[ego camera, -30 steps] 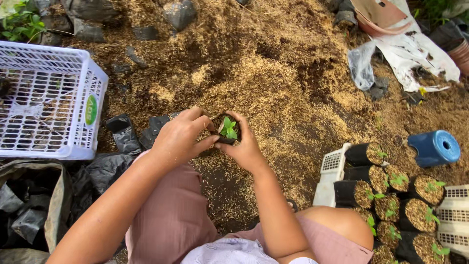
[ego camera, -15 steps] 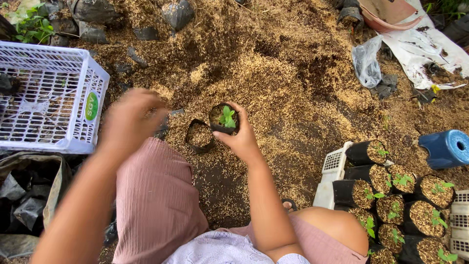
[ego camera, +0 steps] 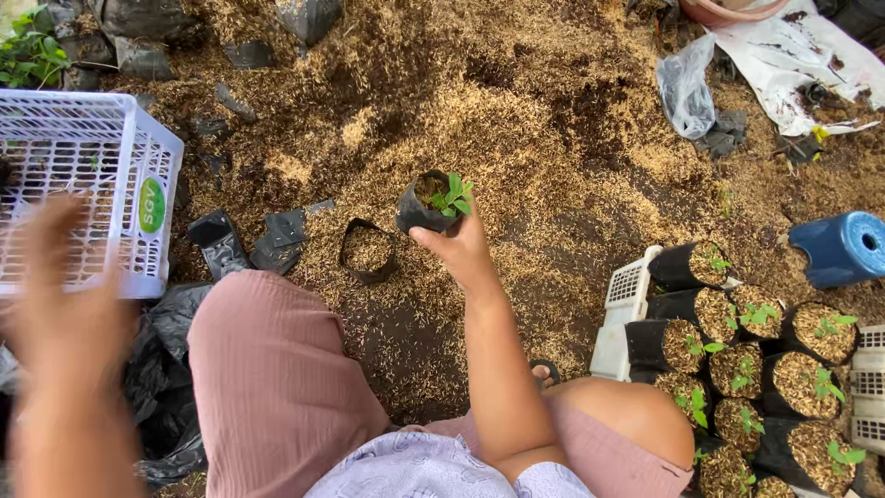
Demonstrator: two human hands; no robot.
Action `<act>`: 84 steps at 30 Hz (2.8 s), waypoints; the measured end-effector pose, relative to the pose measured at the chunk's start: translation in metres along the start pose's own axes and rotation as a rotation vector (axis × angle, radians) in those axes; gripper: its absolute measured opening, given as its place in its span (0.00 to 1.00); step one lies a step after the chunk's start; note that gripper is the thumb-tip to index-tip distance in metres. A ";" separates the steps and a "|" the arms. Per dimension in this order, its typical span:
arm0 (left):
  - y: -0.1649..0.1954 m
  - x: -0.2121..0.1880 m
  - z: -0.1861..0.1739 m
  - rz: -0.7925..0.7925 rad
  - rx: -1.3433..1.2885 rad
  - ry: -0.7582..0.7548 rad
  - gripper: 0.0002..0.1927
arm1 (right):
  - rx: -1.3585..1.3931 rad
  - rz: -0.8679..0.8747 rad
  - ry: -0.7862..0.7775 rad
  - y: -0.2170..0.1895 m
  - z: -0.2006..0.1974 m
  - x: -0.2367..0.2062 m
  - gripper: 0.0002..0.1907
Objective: The person sits on a bed of sawdust and repeatedly fills black polybags with sawdust, places small seedlings into the bags, and arranges the filled bags in a white crate. The process is repeated for multiple seedlings throughout the clip.
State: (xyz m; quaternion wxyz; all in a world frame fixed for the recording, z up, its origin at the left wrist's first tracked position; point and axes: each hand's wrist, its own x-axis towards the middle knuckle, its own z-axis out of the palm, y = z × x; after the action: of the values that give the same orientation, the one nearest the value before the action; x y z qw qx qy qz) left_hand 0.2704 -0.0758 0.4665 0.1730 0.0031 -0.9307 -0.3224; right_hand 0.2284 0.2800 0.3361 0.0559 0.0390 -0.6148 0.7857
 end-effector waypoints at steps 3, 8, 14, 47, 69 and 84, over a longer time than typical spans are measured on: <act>0.028 -0.012 0.112 0.078 -0.428 -0.220 0.27 | 0.042 -0.110 -0.023 -0.013 0.003 -0.006 0.46; 0.100 -0.014 0.232 -0.332 -1.311 -0.545 0.36 | -0.179 -0.141 0.128 -0.016 0.003 -0.015 0.51; 0.110 -0.013 0.276 -0.634 -1.360 -0.619 0.45 | -0.209 -0.188 -0.087 -0.002 -0.038 -0.010 0.58; 0.102 -0.035 0.332 -0.382 -1.301 -0.539 0.47 | -0.137 -0.155 -0.032 0.021 -0.046 -0.006 0.60; 0.113 -0.023 0.292 0.054 -0.680 -0.289 0.27 | 0.074 -0.225 0.068 0.011 -0.052 -0.005 0.59; 0.138 -0.024 0.291 0.212 -0.519 -0.237 0.08 | 0.716 -0.154 0.276 0.074 -0.077 0.004 0.24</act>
State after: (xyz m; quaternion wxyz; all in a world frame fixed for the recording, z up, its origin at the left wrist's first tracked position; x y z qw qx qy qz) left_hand 0.2134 0.2103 0.3284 0.0910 -0.1761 -0.8260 -0.5277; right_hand 0.2151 0.3369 0.2472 0.1799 -0.0038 -0.2839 0.9418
